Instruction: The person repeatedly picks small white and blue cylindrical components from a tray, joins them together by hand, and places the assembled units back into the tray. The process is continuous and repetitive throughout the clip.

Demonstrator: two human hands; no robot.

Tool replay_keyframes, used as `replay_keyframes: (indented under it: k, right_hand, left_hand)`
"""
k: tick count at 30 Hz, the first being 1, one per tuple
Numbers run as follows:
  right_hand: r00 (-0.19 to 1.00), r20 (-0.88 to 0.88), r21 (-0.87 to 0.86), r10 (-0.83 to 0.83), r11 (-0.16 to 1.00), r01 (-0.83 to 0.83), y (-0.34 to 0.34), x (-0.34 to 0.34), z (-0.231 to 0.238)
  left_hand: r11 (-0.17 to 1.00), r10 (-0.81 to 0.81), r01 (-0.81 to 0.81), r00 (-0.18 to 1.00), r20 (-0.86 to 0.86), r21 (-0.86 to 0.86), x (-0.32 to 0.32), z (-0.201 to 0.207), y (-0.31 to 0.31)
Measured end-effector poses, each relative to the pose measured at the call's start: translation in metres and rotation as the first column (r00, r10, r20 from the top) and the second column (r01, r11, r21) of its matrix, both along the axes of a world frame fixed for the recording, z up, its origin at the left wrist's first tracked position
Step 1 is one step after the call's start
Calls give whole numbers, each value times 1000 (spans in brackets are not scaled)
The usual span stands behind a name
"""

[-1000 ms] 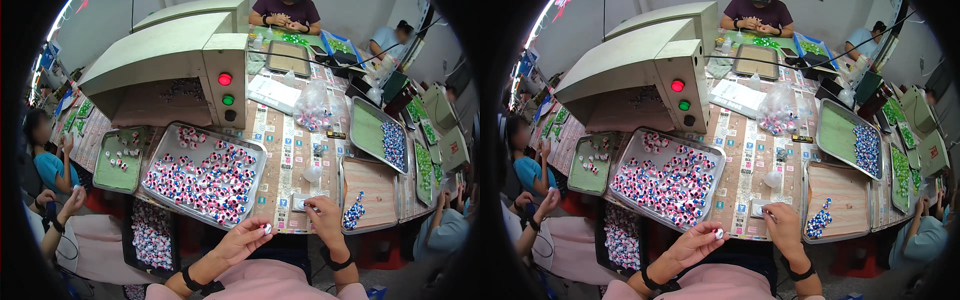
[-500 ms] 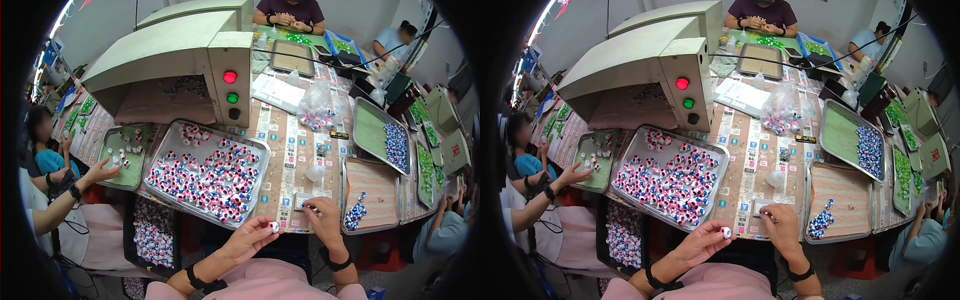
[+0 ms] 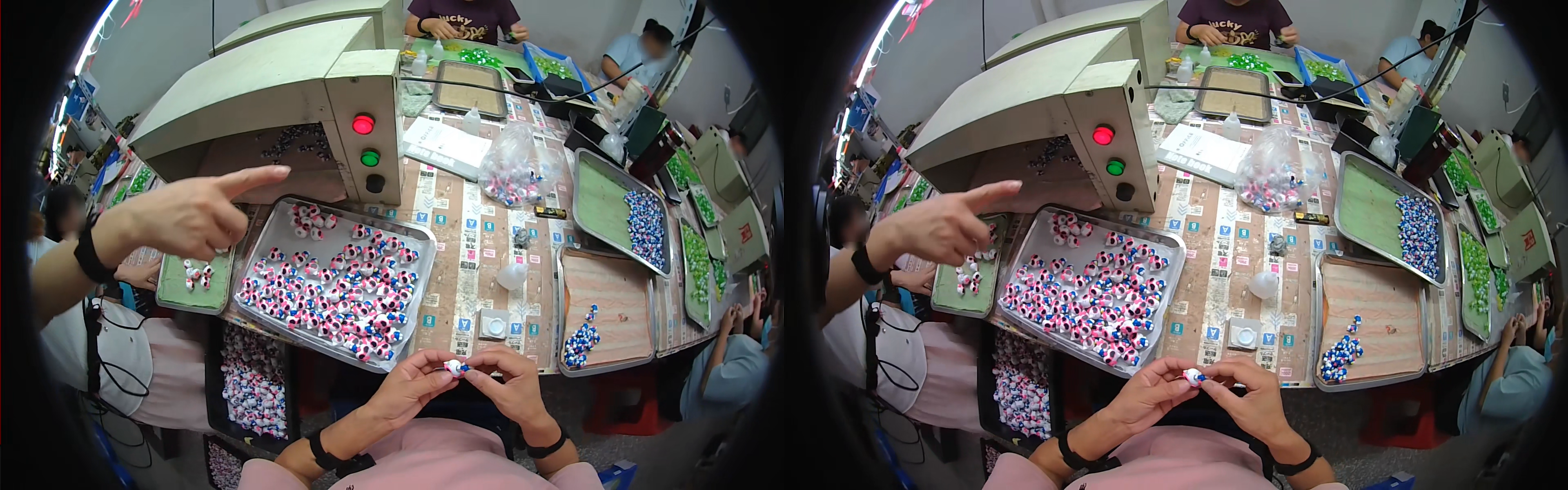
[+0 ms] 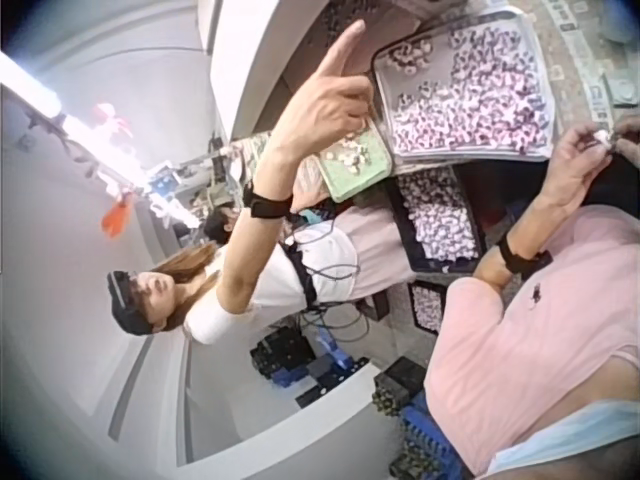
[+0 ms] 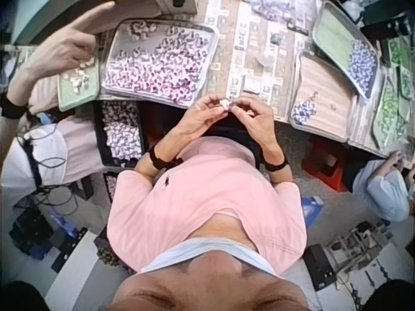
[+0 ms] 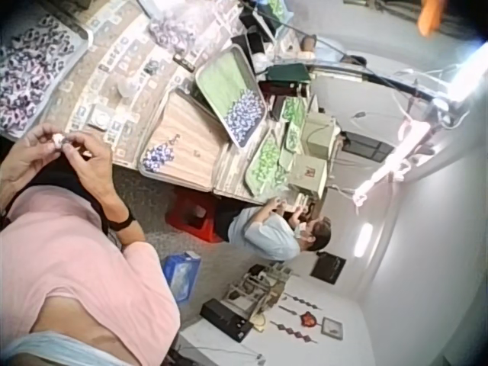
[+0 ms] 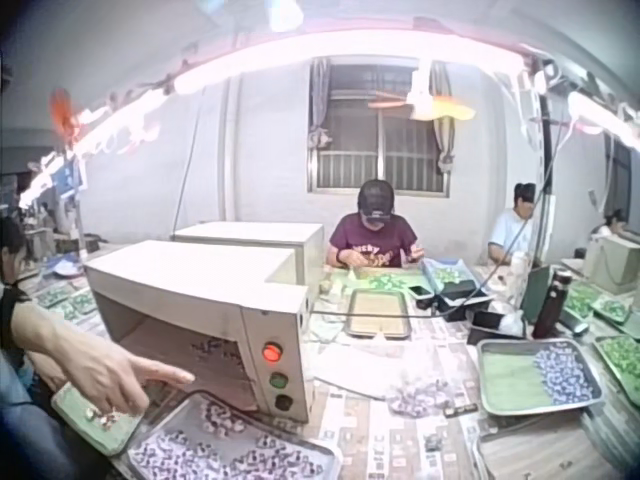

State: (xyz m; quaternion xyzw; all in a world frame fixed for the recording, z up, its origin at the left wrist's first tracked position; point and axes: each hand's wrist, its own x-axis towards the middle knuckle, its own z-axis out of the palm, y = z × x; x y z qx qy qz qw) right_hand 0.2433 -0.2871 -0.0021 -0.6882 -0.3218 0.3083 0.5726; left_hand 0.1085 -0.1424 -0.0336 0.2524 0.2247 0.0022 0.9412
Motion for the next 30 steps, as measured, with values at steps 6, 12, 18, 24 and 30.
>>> replay_keyframes:
  k: [6, 12, 18, 24, 30]
  right_hand:
    - [1000, 14, -17, -14, 1000, 15, 1, -2, 10]
    - [983, 185, 79, 17, 996, -32, 0, -6, 0]
    - [975, 169, 87, 145, 983, -161, -5, 7, 8]
    - [940, 339, -51, 42, 998, -26, -37, 59, 25]
    - [911, -6, -28, -411, 911, 411, -92, 179, 1]
  left_hand:
    - [998, 32, -30, 999, -31, 54, 3, 1, -4]
    - [967, 94, -76, 994, -63, 241, -4, 0, -4]
    - [975, 35, -32, 999, -8, 221, -1, 1, 1]
    - [828, 170, -149, 985, 12, 541, -11, 16, 31]
    - [343, 360, -158, 933, 26, 926, -32, 15, 97]
